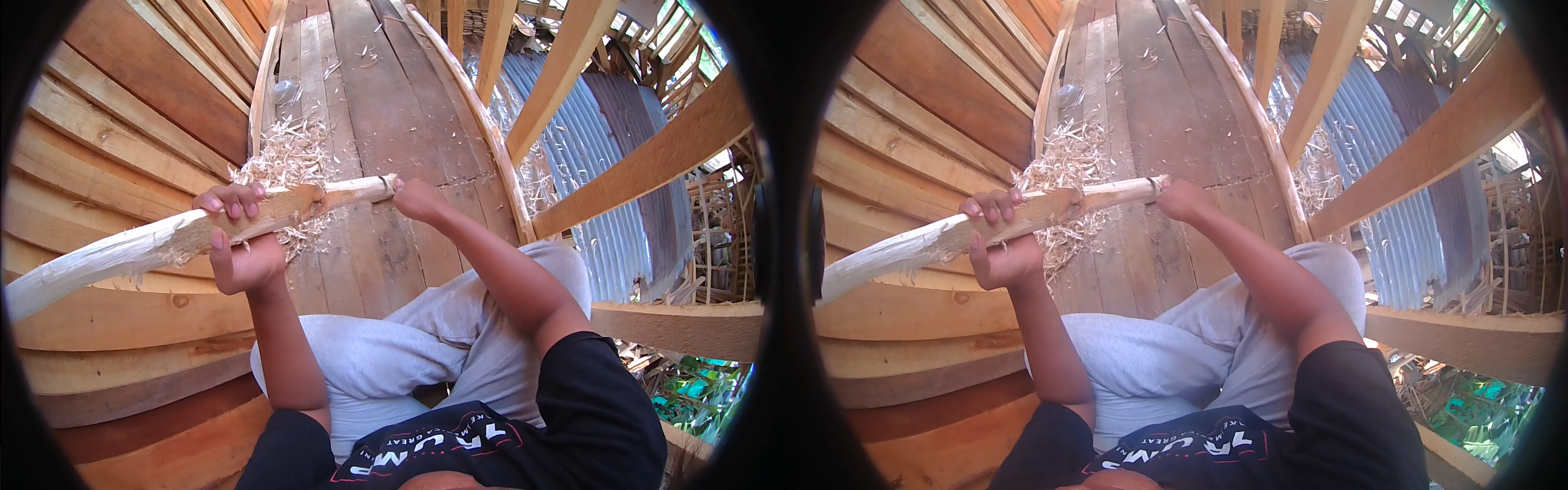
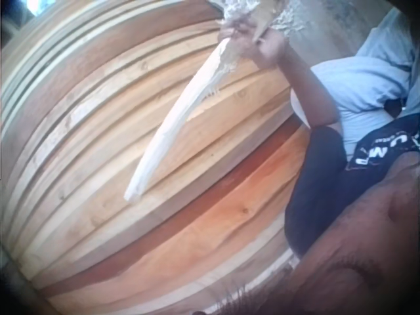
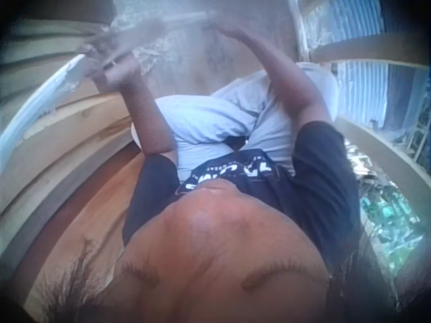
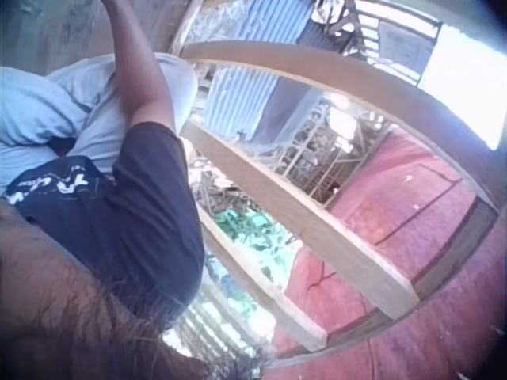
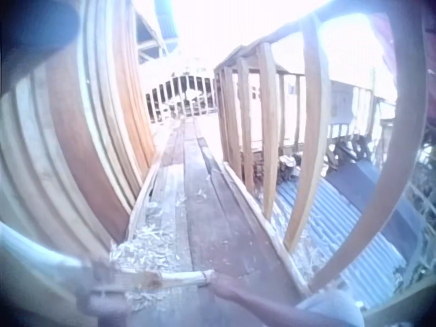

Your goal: The person sits cross-legged on a wooden floor and uses a knife to carve a long piece of wood. They hold the wood with their left hand and repeatedly shave off thin strips with the knife in their right hand, creating a pile of wood shavings.

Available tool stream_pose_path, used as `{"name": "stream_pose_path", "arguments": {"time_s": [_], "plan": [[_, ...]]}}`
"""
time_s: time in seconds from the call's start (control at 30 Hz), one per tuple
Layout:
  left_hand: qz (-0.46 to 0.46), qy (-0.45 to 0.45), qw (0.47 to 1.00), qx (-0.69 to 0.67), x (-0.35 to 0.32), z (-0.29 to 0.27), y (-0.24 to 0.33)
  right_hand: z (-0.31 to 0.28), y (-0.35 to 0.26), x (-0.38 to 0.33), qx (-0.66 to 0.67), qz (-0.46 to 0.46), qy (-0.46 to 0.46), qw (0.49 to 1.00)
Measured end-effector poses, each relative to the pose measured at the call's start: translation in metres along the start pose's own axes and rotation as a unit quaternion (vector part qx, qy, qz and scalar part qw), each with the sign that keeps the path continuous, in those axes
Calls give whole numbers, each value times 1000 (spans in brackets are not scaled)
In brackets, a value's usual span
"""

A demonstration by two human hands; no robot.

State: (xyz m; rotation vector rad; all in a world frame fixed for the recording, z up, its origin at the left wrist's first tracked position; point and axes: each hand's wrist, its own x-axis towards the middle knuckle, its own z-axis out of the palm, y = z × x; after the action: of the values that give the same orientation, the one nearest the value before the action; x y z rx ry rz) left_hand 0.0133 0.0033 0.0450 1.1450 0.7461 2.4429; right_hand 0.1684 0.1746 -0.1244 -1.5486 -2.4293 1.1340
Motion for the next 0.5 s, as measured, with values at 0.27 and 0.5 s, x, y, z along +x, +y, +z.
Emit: {"name": "stream_pose_path", "arguments": {"time_s": [0.27, 0.5], "plan": [[-21, -64, 998, -1, -5, -21, 0, -3, -12, -7, 115, 52, -25, 992], [-23, -147, 989, 15, -11, -15, 5, -23, -83, -63, 100, -66, -3, 993]]}}
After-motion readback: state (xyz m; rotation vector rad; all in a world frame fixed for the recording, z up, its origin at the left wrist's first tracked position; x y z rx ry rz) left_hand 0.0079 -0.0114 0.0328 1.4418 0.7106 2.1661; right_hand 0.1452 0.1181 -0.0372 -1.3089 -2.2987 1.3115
